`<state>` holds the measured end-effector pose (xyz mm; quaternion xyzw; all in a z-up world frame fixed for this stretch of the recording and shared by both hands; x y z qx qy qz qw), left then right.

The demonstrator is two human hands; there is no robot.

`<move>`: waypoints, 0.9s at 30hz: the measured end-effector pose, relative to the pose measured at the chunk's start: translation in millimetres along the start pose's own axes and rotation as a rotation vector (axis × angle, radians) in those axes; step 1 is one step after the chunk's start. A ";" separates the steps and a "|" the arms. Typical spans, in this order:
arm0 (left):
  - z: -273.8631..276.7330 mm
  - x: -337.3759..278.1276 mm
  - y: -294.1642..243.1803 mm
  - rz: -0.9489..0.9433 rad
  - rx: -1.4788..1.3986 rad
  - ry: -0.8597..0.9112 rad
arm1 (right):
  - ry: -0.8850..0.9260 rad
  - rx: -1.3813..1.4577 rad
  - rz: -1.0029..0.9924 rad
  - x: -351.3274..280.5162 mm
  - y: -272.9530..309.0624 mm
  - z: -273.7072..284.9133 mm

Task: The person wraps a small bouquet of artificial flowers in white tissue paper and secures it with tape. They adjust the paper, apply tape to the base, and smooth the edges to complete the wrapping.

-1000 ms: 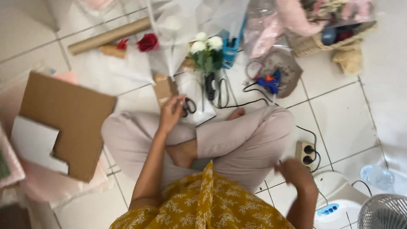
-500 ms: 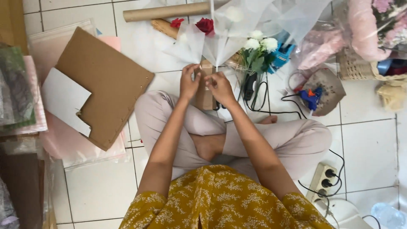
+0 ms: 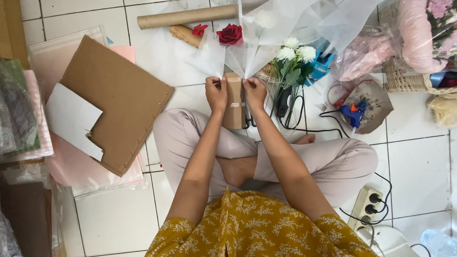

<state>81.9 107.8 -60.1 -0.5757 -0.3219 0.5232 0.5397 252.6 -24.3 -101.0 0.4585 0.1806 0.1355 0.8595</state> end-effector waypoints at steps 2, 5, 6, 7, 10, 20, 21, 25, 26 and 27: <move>-1.1 -4.1 -6.9 0.001 -0.050 0.010 | 0.003 0.059 -0.007 1.3 -2.0 -4.8; 1.0 -15.4 -22.7 -0.001 -0.126 0.022 | 0.011 0.166 0.000 -13.7 15.3 3.2; 1.1 -21.0 -28.3 -0.001 -0.154 0.028 | 0.013 0.210 0.012 -21.6 23.9 9.9; -0.3 -25.3 -31.0 0.000 -0.153 0.028 | 0.014 0.210 0.010 -24.8 28.2 15.1; -3.3 -44.1 -48.1 -0.070 -0.179 0.041 | 0.021 0.277 -0.029 -37.5 31.8 31.2; -8.5 -60.9 -51.8 -0.240 -0.130 0.049 | -0.194 0.380 -0.059 -60.1 18.6 93.3; -2.1 -62.9 -56.6 -0.326 -0.160 -0.010 | -0.262 0.291 0.050 -66.2 29.7 106.4; 14.2 -64.5 -50.2 -0.387 -0.198 -0.103 | -0.305 0.274 0.186 -83.5 69.7 119.2; 15.8 -63.4 -45.9 -0.371 -0.231 -0.117 | -0.280 0.285 0.215 -84.8 75.4 116.2; 17.6 -62.4 -41.5 -0.355 -0.263 -0.132 | -0.255 0.295 0.243 -86.3 81.1 113.1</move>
Point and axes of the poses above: each hand's wrist, its own x-axis towards the middle knuckle, its own z-axis out of the back of the hand, y = z × x, the point moved 8 cm from there along x, towards the middle knuckle, and after that the axes turned 14 degrees about -x, right-handed, at the moved point
